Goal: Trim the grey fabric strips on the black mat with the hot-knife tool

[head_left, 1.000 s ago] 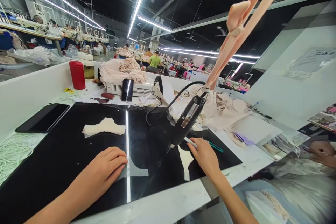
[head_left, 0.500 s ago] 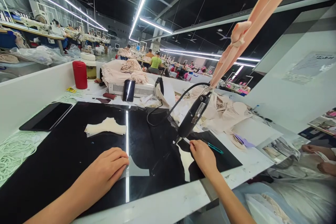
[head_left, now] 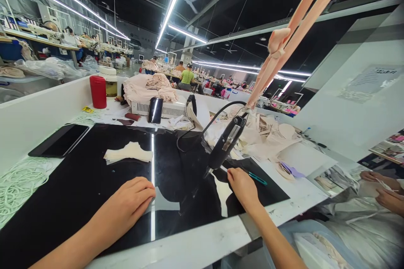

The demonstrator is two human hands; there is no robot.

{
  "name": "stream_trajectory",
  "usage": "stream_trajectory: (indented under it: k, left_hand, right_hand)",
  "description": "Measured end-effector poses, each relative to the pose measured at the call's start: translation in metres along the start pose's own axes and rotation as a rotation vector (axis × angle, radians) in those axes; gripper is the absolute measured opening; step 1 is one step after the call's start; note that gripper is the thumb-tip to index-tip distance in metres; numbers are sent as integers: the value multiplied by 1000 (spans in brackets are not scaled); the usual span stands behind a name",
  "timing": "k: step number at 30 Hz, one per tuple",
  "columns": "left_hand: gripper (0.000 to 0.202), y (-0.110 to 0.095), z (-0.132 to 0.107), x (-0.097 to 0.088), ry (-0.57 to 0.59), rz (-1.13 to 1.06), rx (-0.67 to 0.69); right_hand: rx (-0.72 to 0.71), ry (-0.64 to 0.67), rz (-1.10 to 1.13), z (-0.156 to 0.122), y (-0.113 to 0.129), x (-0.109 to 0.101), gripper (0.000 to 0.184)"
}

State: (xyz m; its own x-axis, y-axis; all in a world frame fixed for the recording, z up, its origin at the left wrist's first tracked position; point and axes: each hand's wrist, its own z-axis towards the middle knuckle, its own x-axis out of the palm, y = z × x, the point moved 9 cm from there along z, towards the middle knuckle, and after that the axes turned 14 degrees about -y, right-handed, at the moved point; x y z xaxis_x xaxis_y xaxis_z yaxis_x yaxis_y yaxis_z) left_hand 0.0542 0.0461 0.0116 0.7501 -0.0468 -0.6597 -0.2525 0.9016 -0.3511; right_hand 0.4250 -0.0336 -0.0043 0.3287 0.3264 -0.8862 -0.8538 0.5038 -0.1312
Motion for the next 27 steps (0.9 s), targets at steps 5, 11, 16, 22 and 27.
stream_trajectory:
  k: [5, 11, 16, 22, 27]
  left_hand:
    - [27, -1, -1, 1, 15, -2, -3]
    - [28, -4, 2, 0, 7, -2, 19]
    - [28, -3, 3, 0, 1, -6, 15]
    - [27, -1, 1, 2, 5, -4, 7]
    - [28, -2, 1, -1, 1, 0, 3]
  right_hand:
    - [-3, 6, 0, 1, 0, 2, 22]
    - [43, 9, 31, 0, -8, 4, 22]
    - [91, 16, 87, 1, -15, 7, 22]
    - [131, 17, 199, 2, -23, 12, 23]
    - [175, -7, 301, 3, -30, 15, 23]
